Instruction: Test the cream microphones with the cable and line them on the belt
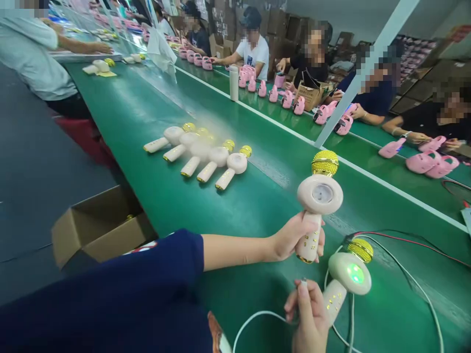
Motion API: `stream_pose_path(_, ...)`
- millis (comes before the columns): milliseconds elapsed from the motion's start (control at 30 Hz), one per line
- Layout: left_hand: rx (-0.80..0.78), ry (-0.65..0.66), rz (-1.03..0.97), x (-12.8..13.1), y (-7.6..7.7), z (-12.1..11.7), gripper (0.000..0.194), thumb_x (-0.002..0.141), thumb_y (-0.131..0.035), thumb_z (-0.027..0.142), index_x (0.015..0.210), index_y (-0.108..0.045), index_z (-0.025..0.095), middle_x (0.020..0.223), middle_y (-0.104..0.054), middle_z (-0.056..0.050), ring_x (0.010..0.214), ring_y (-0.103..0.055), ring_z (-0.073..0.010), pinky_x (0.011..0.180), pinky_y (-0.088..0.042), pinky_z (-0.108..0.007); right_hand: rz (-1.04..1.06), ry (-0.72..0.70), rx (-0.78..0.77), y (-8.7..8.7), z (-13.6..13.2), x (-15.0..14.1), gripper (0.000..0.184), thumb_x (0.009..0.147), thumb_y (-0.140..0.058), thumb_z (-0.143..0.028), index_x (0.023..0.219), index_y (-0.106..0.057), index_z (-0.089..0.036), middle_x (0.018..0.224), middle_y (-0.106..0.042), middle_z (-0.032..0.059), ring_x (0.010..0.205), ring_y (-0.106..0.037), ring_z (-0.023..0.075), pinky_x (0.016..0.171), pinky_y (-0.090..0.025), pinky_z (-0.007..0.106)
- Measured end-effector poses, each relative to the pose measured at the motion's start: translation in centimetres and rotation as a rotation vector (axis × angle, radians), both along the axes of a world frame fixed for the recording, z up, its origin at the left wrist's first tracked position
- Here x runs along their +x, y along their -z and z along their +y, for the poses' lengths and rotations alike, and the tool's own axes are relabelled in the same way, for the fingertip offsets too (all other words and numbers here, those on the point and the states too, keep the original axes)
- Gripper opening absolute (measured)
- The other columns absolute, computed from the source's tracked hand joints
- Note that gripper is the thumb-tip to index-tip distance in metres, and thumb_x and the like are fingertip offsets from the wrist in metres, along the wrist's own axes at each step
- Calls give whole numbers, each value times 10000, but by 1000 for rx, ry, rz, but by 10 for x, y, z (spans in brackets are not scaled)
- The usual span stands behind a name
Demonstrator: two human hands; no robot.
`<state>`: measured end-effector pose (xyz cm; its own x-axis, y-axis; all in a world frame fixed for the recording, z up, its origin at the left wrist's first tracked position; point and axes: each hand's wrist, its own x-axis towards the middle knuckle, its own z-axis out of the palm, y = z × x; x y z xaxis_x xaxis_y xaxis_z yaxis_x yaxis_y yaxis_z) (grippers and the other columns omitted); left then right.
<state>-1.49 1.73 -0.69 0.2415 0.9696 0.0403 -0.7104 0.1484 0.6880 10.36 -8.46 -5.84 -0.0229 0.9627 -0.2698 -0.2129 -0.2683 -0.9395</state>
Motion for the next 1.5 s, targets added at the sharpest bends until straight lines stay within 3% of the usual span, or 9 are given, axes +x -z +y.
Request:
stream_pose_path(200,16,136,-15,-2,-3,-3,286,766,-598,335,960,-453,183,652,-569,22,512,-569,-117,461,-472,-224,33,101,35,12,17,20,383,763,-693,-518,874,-591,-166,458,-518,-63,362,-405,63,348,-300,152)
stream_pose_path(300,50,225,-51,-1,-2,-4,303,780,-605,345,983,-450,182,695,-591,15,540,-589,-119,553,-500,-272,54,141,43,6,21,23,337,792,-676,-487,867,-593,-169,464,-506,-69,378,-404,62,368,-304,162)
stream_pose_path(433,87,311,-99,0,-1,-5,406,691,-663,284,1027,-460,179,763,-615,5,601,-609,-128,679,-502,-328,85,171,43,-6,22,21,304,805,-670,-464,793,-578,-174,465,-476,-78,388,-394,52,392,-306,171)
stream_pose_path(600,57,339,-72,2,-3,-8,422,653,-680,241,1024,-491,174,760,-616,2,620,-593,-124,707,-489,-331,108,167,33,-10,22,22,258,814,-671,-427,825,-578,-186,468,-471,-77,395,-399,68,392,-309,188)
stream_pose_path(900,-32,308,-57,4,-2,-15,294,620,-656,183,874,-509,167,598,-574,33,454,-526,-100,558,-500,-296,71,174,38,-7,18,24,302,817,-659,-459,895,-604,-173,512,-516,-51,415,-429,74,383,-316,179)
stream_pose_path(1033,7,429,-38,10,6,-17,402,609,-697,219,965,-518,161,714,-611,2,597,-615,-148,667,-523,-347,93,250,126,-16,16,25,303,798,-685,-442,968,-567,-221,697,-537,-50,427,-400,43,387,-315,171)
stream_pose_path(1167,-22,593,-33,20,18,-22,444,567,-707,210,967,-521,166,789,-598,-8,786,-652,-211,742,-519,-390,81,177,177,-20,16,31,405,764,-686,-514,1015,-528,-238,707,-457,-57,421,-341,46,353,-272,177)
stream_pose_path(1367,-73,590,49,23,23,-27,516,549,-727,188,1020,-517,184,880,-581,-3,959,-608,-213,833,-498,-386,40,104,52,-19,18,37,421,718,-717,-397,1041,-497,-240,681,-464,-55,409,-271,42,332,-194,169)
stream_pose_path(1500,-60,720,59,18,23,-26,579,555,-759,195,1061,-478,198,874,-575,-3,935,-637,-246,802,-503,-413,66,80,-9,-22,20,35,494,709,-692,-394,1136,-504,-233,674,-446,-52,431,-247,53,341,-199,173)
